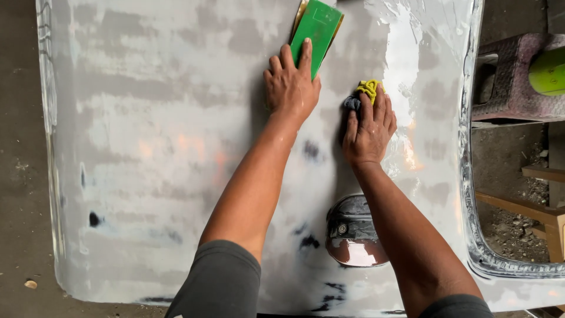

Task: The person sands a large, flat, metallic car part using a green sanding block and a yellow cloth. They repeatedly wipe the surface with the cloth and sand it with the block, occasionally dipping the cloth into a green bucket of water to clean the area.

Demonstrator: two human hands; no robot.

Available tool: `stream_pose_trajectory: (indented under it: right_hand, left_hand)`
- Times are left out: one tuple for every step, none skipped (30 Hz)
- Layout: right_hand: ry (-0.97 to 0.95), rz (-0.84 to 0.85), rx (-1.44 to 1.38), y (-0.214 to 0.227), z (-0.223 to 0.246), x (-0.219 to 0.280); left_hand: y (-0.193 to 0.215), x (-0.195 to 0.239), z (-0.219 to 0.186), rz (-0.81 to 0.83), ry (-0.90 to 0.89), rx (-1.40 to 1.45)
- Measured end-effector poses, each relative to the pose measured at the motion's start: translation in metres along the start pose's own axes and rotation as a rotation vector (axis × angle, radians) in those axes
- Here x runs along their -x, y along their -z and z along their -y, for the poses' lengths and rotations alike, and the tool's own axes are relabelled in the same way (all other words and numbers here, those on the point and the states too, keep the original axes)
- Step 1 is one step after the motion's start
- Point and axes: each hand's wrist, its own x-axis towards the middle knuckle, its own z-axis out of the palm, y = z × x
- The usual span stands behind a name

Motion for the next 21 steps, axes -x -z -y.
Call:
stream_pose_trajectory:
  right_hand:
    - [-0.002,0.0,-0.002,-0.001,-0.001,0.0]
    - [0.0,-0.001,0.005,-0.002,-0.003,0.0]
    - [0.002,0.0,0.009,-0.003,-0.003,0.0]
    - [0.001,0.001,0.004,-0.003,-0.003,0.001]
    - [0.0,0.003,0.009,-0.003,-0.003,0.0]
    - [-0.002,0.004,0.014,-0.002,-0.004,0.0]
    - [-0.005,0.005,0.015,-0.003,-0.005,0.0]
    - [-0.003,0.004,0.012,-0.004,-0.006,0.001]
    - [0.003,0.003,0.006,-0.005,-0.005,0.0]
    - [0.006,0.004,0.004,-0.004,-0.004,-0.001]
    - [-0.002,0.011,0.006,-0.003,-0.003,-0.001]
    - [-0.01,0.017,0.007,-0.002,-0.003,0.0]
    - [-0.011,0.015,0.01,-0.003,-0.004,-0.001]
    - [-0.003,0.005,0.011,-0.004,-0.005,-0.002]
    - [0.005,0.002,0.012,-0.006,-0.006,-0.001]
    - [0.005,0.006,0.015,-0.006,-0.006,0.002]
    - [0.007,0.003,0.018,-0.005,-0.005,0.001]
    - [0.008,0.0,0.02,-0.004,-0.004,0.0]
    - [0.01,0.003,0.019,-0.004,-0.004,0.001]
    - [0.016,0.004,0.017,-0.004,-0.005,0.002]
    - [0.016,0.002,0.014,-0.004,-0.006,0.001]
  left_hand:
    - [0.009,0.017,0.0,0.001,-0.002,-0.002]
    - [0.017,0.034,-0.001,0.007,-0.019,0.014]
    - [0.027,0.05,-0.001,0.014,-0.034,0.026]
    - [0.042,0.088,0.001,0.015,-0.034,0.021]
    - [0.057,0.124,0.002,0.074,-0.036,0.043]
    - [0.071,0.16,0.003,0.133,-0.038,0.065]
    - [0.073,0.189,0.005,0.135,-0.039,0.066]
    - [0.075,0.219,0.009,0.172,-0.069,0.036]
    - [0.078,0.248,0.012,0.204,-0.094,0.003]
    - [0.074,0.237,0.014,0.203,-0.091,0.002]
    - [0.069,0.226,0.017,0.21,-0.1,0.011]
    - [0.065,0.216,0.019,0.218,-0.109,0.021]
    - [0.056,0.179,0.017,0.217,-0.112,0.024]
    - [0.048,0.143,0.016,0.146,-0.108,0.014]
    - [0.04,0.109,0.014,0.079,-0.099,0.004]
    - [0.031,0.079,0.013,0.083,-0.096,0.007]
    - [0.022,0.045,0.012,0.071,-0.072,-0.007]
    - [0.014,0.011,0.011,0.059,-0.048,-0.02]
    - [0.01,0.008,0.013,0.06,-0.045,-0.022]
    - [0.007,0.004,0.014,0.029,-0.041,-0.01]
    - [0.003,-0.003,0.015,-0.003,-0.043,0.001]
